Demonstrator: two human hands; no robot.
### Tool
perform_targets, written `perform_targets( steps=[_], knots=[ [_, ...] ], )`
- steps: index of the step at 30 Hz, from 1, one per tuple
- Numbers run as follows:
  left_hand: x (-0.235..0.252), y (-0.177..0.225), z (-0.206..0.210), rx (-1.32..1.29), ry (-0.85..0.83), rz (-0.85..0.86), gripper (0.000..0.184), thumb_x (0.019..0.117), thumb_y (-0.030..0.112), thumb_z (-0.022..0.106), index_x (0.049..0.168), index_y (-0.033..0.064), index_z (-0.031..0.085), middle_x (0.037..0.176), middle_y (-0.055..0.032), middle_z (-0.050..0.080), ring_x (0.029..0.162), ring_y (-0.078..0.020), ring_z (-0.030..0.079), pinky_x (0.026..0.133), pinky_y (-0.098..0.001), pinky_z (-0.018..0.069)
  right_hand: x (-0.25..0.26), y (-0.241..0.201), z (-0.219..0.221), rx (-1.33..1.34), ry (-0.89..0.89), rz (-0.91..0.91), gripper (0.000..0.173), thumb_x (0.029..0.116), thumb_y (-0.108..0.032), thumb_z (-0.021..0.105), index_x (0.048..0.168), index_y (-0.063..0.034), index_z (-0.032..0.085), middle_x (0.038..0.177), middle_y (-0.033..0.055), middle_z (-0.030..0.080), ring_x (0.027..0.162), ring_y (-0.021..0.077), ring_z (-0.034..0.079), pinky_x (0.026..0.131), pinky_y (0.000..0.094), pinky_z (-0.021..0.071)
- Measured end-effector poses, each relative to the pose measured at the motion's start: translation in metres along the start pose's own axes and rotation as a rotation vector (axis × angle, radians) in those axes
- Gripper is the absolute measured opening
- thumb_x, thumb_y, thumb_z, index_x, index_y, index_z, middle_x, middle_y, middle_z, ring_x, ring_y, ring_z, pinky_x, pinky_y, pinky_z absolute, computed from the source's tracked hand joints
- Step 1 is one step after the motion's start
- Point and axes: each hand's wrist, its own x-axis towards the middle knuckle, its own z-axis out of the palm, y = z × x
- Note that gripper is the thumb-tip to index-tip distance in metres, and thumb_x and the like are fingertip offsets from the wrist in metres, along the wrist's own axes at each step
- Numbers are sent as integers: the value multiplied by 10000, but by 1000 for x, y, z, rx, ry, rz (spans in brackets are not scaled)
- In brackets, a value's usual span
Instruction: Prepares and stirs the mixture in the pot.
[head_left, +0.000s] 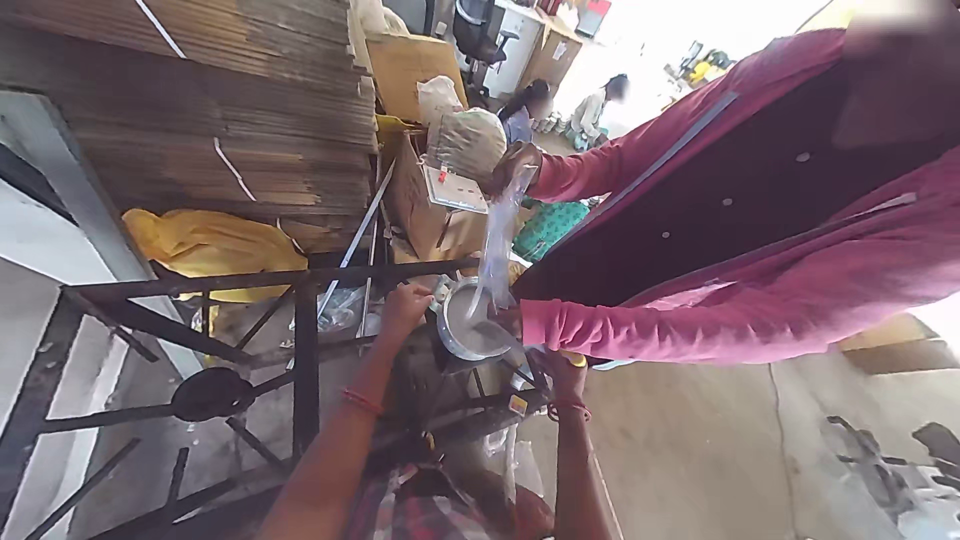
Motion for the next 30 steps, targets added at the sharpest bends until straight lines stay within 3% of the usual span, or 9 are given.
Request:
perform_targets(
  steps=[3, 8, 12, 14, 16, 18, 20, 25, 30],
  knots=[
    [-1, 4, 1, 11, 6, -2, 280, 997, 245, 676, 1197, 57, 728, 1179, -202, 711, 1135, -395, 661, 997, -626, 481, 10, 9, 16, 20, 58, -41, 302, 882, 113, 690, 1159, 134, 571, 892, 192, 699, 691, 203, 723, 651, 346, 643],
    [3, 1, -1, 12, -10, 6, 291, 993, 253, 680, 1209, 64, 729, 1205, -202, 701, 1147, -382, 658, 1010, -606, 486, -7, -1, 10, 65, -137, -44, 251, 898, 81, 698, 1124, 122, 597, 886, 162, 734, 723, 214, 748, 679, 355, 666],
    [0, 1, 0, 4, -1, 6, 292, 999, 246, 668, 1210, 53, 726, 1207, -212, 694, 1152, -392, 649, 1014, -611, 477, 9, -2, 5, -87, 8, -127, 190, 886, 66, 698, 1056, 111, 623, 836, 146, 713, 686, 166, 723, 664, 323, 640],
    [-1, 3, 1, 7, 2, 7, 294, 1001, 244, 664, 1214, 49, 723, 1189, -213, 702, 1138, -393, 656, 1004, -613, 483, 10, -5, 20, -138, 61, -159, 249, 833, 76, 743, 1048, 111, 622, 850, 140, 692, 719, 135, 690, 698, 307, 608],
    [0, 2, 1, 4, -2, 5, 299, 999, 247, 668, 1216, 49, 720, 1170, -208, 711, 1115, -388, 669, 987, -613, 493, 3, -7, 25, -134, -23, -152, 377, 791, 86, 760, 1127, 126, 594, 911, 145, 686, 780, 130, 673, 744, 304, 588],
    [2, -1, 0, 0, -11, -7, 312, 993, 256, 676, 1227, 55, 719, 1181, -193, 713, 1119, -373, 672, 995, -608, 494, -2, -11, 18, -15, -121, -82, 335, 840, 114, 719, 1143, 121, 577, 891, 154, 720, 708, 178, 734, 654, 331, 653],
    [3, 1, -1, -5, -16, -17, 320, 993, 253, 674, 1241, 53, 715, 1208, -197, 702, 1144, -369, 662, 1012, -598, 487, -1, -16, 4, 14, -120, -18, 290, 903, 85, 697, 1163, 121, 572, 910, 178, 724, 697, 223, 745, 636, 364, 664],
    [-1, 4, 1, -6, 5, -16, 302, 992, 239, 681, 1220, 47, 724, 1230, -231, 676, 1152, -402, 644, 1004, -615, 482, 4, -9, 17, -177, 22, -115, 240, 843, 45, 752, 1051, 100, 644, 860, 124, 700, 746, 119, 681, 731, 304, 588],
    [3, 1, -2, 3, -12, -13, 306, 1001, 252, 665, 1229, 55, 717, 1215, -174, 711, 1151, -356, 666, 1021, -585, 487, -10, -1, 6, 70, -117, -14, 185, 940, 10, 687, 1087, 112, 638, 869, 153, 744, 713, 207, 746, 676, 352, 659]
  ],
)
